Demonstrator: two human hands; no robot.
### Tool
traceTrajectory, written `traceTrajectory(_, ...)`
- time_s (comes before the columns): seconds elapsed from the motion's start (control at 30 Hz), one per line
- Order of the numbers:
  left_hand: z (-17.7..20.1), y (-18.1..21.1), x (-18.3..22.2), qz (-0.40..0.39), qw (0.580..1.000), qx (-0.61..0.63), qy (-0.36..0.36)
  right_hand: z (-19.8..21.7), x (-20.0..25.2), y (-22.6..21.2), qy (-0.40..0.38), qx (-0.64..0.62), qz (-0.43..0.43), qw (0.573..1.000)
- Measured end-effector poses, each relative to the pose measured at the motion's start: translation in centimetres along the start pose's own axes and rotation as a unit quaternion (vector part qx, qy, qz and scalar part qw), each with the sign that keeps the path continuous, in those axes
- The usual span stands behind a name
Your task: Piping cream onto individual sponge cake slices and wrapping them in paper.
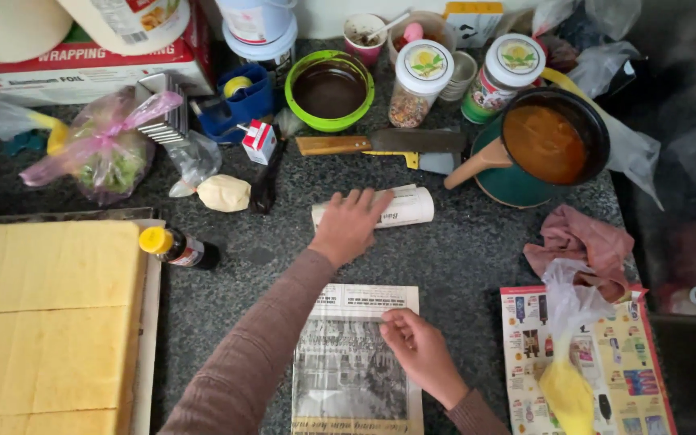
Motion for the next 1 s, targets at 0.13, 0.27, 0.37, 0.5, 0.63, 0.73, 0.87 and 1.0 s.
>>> traceTrajectory(0.13,0.9,-2.3,-0.4,-0.013,1.0,-0.002,0.013,-0.5,0.2,0.2,-0.003,-0.002,-0.014,1.0)
traceTrajectory(0.27,1.0,-4.8,-0.7,-0.032,0.999,-0.031,0.032,-1.6,0.8,0.2,-0.008,0.023,0.034,0.999)
traceTrajectory(0.37,-0.2,-5.6,-0.6,-0.036,0.998,-0.047,0.025,-2.9,0.6,1.4,-0.007,0.094,0.117,0.989)
traceTrajectory(0.5,0.3,-4.9,-0.4,-0.028,0.998,-0.055,0.028,-3.6,2.0,0.3,0.0,0.193,0.183,0.964)
traceTrajectory(0.63,3.3,-1.9,2.7,-0.001,0.996,-0.078,0.039,-4.7,2.4,0.6,-0.013,0.261,0.169,0.95)
traceTrajectory(0.73,6.8,3.5,9.5,0.027,0.994,-0.021,0.104,-5.0,2.8,1.0,0.008,0.295,0.193,0.936)
traceTrajectory(0.87,6.0,12.4,23.9,0.125,0.98,0.078,0.134,-3.1,4.1,1.4,0.063,0.103,0.275,0.954)
traceTrajectory(1.0,6.3,19.7,33.0,0.266,0.947,0.119,0.137,0.3,4.2,7.6,0.254,0.072,0.2,0.943)
Point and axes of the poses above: each hand's wrist, its own x-axis away from the middle knuckle, its own z-axis out of the back of the hand, y = z × x, the point moved 5 cm from there along -x, towards the middle knuckle, and after that the axes turned 12 degrees about -z, right-handed, at the moved point
